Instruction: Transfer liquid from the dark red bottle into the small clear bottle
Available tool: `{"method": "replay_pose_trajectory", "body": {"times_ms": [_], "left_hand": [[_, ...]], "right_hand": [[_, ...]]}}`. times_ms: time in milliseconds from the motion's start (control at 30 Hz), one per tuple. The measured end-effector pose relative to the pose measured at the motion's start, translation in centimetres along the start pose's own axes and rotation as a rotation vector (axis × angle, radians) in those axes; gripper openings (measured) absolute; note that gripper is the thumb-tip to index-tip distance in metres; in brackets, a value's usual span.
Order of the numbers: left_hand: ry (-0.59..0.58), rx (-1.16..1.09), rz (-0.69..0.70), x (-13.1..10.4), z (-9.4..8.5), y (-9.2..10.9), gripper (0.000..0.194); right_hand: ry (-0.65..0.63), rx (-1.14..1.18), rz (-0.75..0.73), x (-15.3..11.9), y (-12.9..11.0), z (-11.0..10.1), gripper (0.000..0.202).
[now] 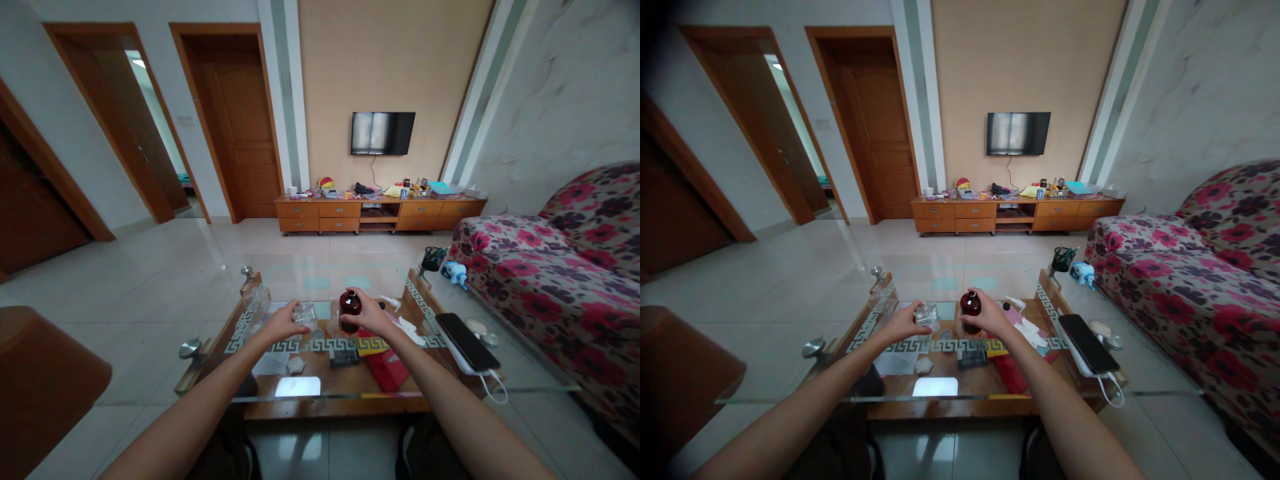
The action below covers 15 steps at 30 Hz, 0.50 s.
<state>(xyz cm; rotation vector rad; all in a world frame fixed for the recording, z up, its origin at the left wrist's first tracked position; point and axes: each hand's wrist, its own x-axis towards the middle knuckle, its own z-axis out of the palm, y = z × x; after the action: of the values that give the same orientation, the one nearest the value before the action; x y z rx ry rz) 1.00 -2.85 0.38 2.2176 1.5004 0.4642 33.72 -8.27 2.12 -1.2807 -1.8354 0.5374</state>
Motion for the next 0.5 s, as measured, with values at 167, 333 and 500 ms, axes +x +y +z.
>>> {"method": "replay_pose_trajectory", "body": {"times_ms": [167,333,500], "left_hand": [[0.0,0.035,0.015,-0.7,-1.0,0.5,0.074],[-0.014,0.059,0.037,-1.3,-1.4,0.5,0.068],[-0.013,0.087,0.039,-1.4,-1.1,-0.3,0.071]], "right_hand": [[-0.016,-0.001,0.009,0.1,-0.2,0.0,0.086],[-0.07,-0.074,0.054,-0.1,-0.3,-0.7,0.096],[-0.072,-0.12,0.079,-0.5,-0.7,-1.1,0.095]]}}
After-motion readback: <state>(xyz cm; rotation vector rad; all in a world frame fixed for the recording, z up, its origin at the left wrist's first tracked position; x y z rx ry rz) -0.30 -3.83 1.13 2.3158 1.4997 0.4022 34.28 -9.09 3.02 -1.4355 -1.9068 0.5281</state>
